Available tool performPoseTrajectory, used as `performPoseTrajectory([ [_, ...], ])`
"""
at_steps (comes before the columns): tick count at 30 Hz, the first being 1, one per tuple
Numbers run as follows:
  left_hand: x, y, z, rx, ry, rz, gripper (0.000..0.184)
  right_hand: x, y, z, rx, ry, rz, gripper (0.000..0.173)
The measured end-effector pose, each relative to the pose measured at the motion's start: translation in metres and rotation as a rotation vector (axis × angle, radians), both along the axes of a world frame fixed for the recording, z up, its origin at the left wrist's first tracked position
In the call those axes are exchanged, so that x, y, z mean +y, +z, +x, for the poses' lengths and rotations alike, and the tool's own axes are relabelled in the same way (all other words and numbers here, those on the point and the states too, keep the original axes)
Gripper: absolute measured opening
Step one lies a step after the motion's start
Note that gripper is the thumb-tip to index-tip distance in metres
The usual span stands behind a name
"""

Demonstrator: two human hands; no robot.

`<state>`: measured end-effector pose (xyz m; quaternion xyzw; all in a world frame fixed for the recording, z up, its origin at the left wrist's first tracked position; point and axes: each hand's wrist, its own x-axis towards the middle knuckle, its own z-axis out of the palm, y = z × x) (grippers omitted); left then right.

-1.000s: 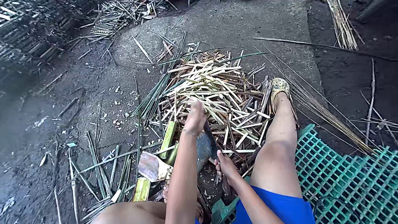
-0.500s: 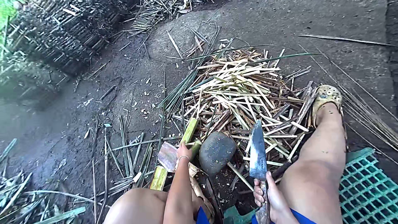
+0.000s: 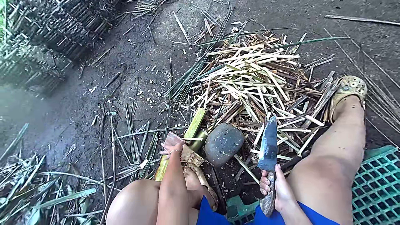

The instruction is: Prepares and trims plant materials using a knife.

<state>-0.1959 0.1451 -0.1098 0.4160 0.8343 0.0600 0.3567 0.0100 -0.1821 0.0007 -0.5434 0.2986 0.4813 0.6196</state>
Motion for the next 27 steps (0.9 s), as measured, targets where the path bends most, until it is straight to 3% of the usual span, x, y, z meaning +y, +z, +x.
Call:
performPoseTrajectory([
  [2,-0.006,-0.007,0.0,-0.048,-0.023,-0.036,0.142,0.001,-0.001,-0.001,-0.004,0.008,-0.002,0.066],
  [5,-0.018,-0.009,0.007,0.074,-0.199,-0.079,0.133,0.002,-0.004,-0.002,0.002,0.005,-0.026,0.066],
  [7,-0.022,-0.009,0.009,0.086,-0.176,-0.053,0.127,0.003,-0.006,-0.002,0.008,0.014,-0.047,0.066],
  [9,-0.022,-0.005,0.012,-0.02,-0.033,0.027,0.124,0.006,-0.007,-0.002,0.014,0.01,-0.065,0.065],
  [12,-0.012,0.008,0.024,-0.329,0.31,0.202,0.12,0.009,-0.007,-0.002,0.002,-0.002,-0.056,0.065],
  [15,-0.008,0.032,0.042,-0.614,0.465,0.254,0.109,0.01,-0.004,-0.002,-0.012,-0.025,-0.046,0.066],
  [20,-0.046,0.083,0.088,-0.989,0.39,0.113,0.088,0.004,-0.003,-0.006,-0.101,-0.032,0.027,0.067],
  [23,-0.074,0.092,0.112,-1.314,0.353,0.132,0.039,-0.004,-0.002,-0.008,-0.228,-0.001,0.1,0.07],
  [25,-0.093,0.092,0.121,-1.627,0.313,0.157,0.039,-0.007,-0.001,-0.008,-0.306,0.015,0.156,0.07],
  [27,-0.11,0.092,0.124,-1.861,0.288,0.172,0.057,-0.012,-0.001,-0.009,-0.364,0.045,0.214,0.07],
])
